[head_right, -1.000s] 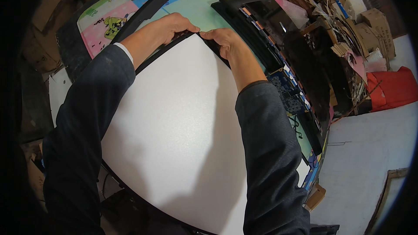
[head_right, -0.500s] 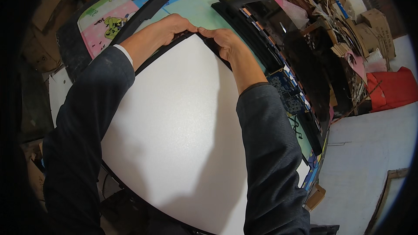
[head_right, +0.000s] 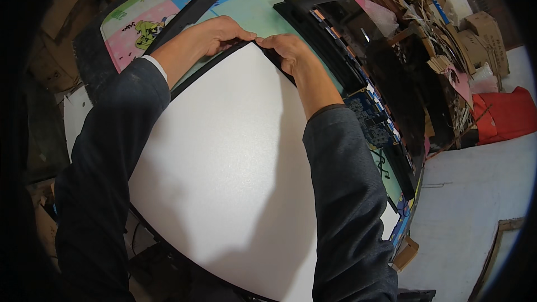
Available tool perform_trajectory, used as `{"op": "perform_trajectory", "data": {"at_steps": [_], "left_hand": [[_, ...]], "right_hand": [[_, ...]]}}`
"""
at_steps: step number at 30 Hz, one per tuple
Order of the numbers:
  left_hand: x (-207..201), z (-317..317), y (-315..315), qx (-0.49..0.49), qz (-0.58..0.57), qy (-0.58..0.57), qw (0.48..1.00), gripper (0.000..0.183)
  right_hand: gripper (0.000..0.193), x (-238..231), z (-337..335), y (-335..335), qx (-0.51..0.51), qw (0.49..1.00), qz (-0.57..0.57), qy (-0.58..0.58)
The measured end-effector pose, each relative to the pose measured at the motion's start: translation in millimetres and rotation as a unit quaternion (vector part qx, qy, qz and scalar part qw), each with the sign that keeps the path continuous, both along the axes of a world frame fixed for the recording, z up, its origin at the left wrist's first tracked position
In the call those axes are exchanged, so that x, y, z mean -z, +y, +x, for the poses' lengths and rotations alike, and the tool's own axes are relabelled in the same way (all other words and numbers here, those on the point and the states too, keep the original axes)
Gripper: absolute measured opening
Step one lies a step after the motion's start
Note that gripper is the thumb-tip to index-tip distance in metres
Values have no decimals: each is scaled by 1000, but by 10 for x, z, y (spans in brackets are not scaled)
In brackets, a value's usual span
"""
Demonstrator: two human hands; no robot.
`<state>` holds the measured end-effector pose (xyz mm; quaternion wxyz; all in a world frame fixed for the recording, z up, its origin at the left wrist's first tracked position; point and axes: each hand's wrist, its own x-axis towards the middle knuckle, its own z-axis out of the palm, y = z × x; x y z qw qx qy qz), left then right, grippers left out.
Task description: The person attaches a black plastic bezel to the edges of a white monitor panel, pressing it into place along the top, sides, and bottom. The person works on the floor in a cluttered room with cardboard boxes and electronic parts nearby.
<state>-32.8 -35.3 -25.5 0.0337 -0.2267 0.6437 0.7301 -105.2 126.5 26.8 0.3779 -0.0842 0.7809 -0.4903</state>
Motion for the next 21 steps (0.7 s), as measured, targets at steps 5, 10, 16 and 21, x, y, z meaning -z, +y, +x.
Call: {"op": "perform_trajectory", "data": {"at_steps": [5,10,16,21], "left_hand": [[-34,-20,59,-7,50,2,999,12],[52,-64,14,-26,47,22,998,11],[110,-78,25,-30,63,13,997,12],[75,37,17,11,42,34,999,16]], "right_hand": [[15,219,-244,29,10,1000,-10,-9],[14,181,-156,-11,12,1000,5,9],[14,233,-193,-12,4,998,-40,-41],[15,262,-214,0,35,998,-51,-34]]}}
